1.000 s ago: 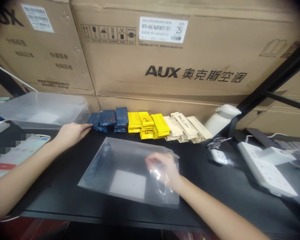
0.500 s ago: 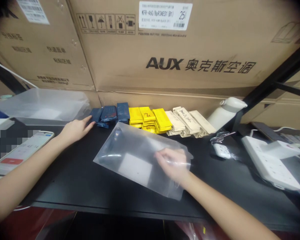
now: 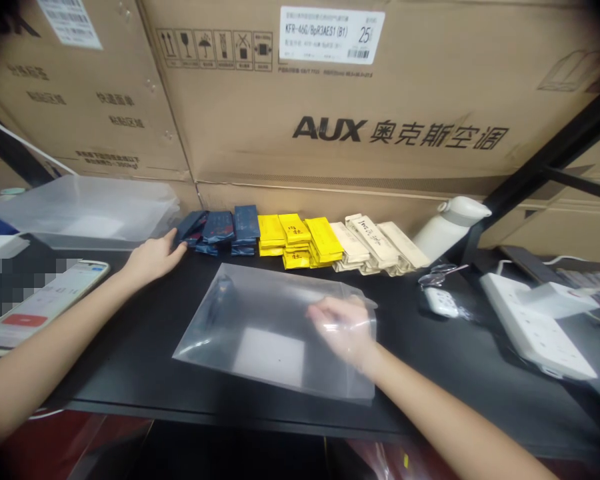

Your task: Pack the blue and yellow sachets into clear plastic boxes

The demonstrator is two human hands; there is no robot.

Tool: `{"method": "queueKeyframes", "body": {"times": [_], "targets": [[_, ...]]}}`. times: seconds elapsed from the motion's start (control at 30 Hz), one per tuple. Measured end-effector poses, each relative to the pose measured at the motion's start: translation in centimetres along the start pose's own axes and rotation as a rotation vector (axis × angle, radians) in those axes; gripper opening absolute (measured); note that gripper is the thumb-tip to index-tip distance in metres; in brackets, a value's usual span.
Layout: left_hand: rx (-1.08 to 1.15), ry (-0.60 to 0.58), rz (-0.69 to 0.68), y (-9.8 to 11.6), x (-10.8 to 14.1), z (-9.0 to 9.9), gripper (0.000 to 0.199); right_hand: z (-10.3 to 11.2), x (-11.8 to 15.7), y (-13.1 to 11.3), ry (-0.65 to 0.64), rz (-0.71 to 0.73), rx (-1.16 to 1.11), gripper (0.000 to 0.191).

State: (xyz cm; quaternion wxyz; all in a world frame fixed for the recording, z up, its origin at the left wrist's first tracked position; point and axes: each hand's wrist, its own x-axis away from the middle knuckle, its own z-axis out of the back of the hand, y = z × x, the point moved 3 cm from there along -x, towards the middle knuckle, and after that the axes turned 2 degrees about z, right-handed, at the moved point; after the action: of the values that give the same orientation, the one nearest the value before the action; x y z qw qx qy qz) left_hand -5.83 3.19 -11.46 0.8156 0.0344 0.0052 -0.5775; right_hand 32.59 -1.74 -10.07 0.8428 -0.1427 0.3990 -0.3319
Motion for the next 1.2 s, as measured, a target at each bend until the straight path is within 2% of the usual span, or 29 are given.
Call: {"method": "queueKeyframes", "body": {"times": [0.33,0.5,0.67,0.97,1.2], "targets": [[-0.01,0.044,-0.006,0.16,0.37,0.54,0.059,-0.13,-0.02,0.09,-0.023,-0.043,-0.045,0.027],[-0.098,0.095,-0.052,0.45,0.75,0.82,0.056,-0.26,-0.07,-0.01,0.015,-0.051,-0.061,0.026],[-0.095,0.128,-0.071,0.18,0.5,0.81,0.057,-0.23,-0.11,-0.3,0.036,-0.033,-0.089,0.027],[-0.089,0.141,-0.101,-0.17,0.22,0.95,0.056,-0.44,-0.02,0.03,0.049,-0.036,-0.11,0.027],[-0.062,0.137,-0.054,0.05,0.78,0.98,0.061,-0.47,-0.03,0.08,0.042,-0.039,-0.075,0.027]]}}
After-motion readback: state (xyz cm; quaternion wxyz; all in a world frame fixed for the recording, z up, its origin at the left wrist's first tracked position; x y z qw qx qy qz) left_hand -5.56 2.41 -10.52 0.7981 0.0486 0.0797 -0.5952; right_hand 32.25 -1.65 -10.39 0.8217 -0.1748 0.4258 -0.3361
